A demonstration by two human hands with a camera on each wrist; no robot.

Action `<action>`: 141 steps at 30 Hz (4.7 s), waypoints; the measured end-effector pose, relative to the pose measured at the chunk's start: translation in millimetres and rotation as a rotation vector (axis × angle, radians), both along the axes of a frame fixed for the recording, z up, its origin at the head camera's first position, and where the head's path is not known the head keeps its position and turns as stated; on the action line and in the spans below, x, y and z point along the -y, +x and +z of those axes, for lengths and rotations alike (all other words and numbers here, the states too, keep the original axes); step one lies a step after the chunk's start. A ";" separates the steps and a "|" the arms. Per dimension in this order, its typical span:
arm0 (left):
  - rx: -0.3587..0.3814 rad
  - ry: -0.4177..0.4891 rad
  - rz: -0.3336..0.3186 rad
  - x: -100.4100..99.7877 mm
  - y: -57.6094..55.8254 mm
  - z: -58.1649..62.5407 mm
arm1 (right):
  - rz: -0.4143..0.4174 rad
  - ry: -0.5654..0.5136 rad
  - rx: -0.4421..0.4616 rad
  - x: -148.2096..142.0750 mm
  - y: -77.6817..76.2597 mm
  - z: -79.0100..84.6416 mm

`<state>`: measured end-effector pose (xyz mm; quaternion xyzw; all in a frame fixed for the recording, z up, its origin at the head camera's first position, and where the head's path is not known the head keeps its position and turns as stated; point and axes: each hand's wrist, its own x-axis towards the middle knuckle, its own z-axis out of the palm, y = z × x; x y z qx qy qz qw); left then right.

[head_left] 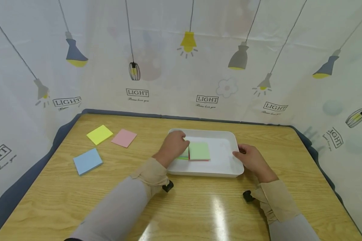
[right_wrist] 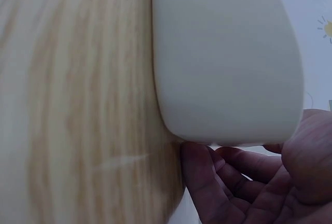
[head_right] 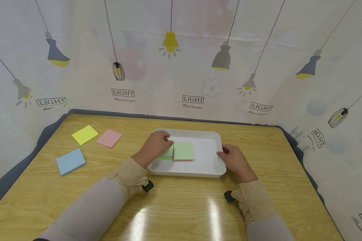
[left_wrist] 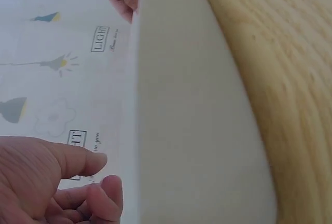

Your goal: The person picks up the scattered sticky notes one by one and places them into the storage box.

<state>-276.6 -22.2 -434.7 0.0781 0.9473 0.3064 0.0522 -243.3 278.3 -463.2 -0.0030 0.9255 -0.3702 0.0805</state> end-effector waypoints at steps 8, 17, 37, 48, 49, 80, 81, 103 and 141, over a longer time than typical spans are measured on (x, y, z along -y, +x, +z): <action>-0.015 0.099 0.062 20.4 3.3 19.7 | 0.005 -0.002 0.003 -2.0 -0.5 -1.5; -0.042 0.186 0.157 61.1 1.1 29.2 | 0.003 0.007 0.002 -1.4 0.2 -0.4; -0.152 0.200 0.357 158.7 -3.8 3.5 | -0.014 -0.004 0.017 0.4 0.5 -2.0; -0.125 0.118 0.371 175.3 -6.7 -18.5 | -0.011 0.004 0.005 0.9 1.4 -3.2; -0.118 0.111 0.368 175.6 -6.2 -19.5 | -0.008 0.004 0.003 0.8 1.5 -3.6; -0.024 -0.131 0.193 188.8 -4.4 -26.6 | 0.001 0.000 0.007 1.4 2.9 1.8; -0.018 -0.130 0.184 189.5 -4.5 -25.8 | 0.002 0.001 0.007 1.4 3.1 2.1; 0.126 -0.181 0.116 197.0 -4.5 -22.8 | 0.003 0.003 0.011 -1.7 0.6 -1.7; 0.074 -0.112 0.091 160.9 11.5 24.9 | 0.002 0.007 -0.001 -1.6 0.0 -1.9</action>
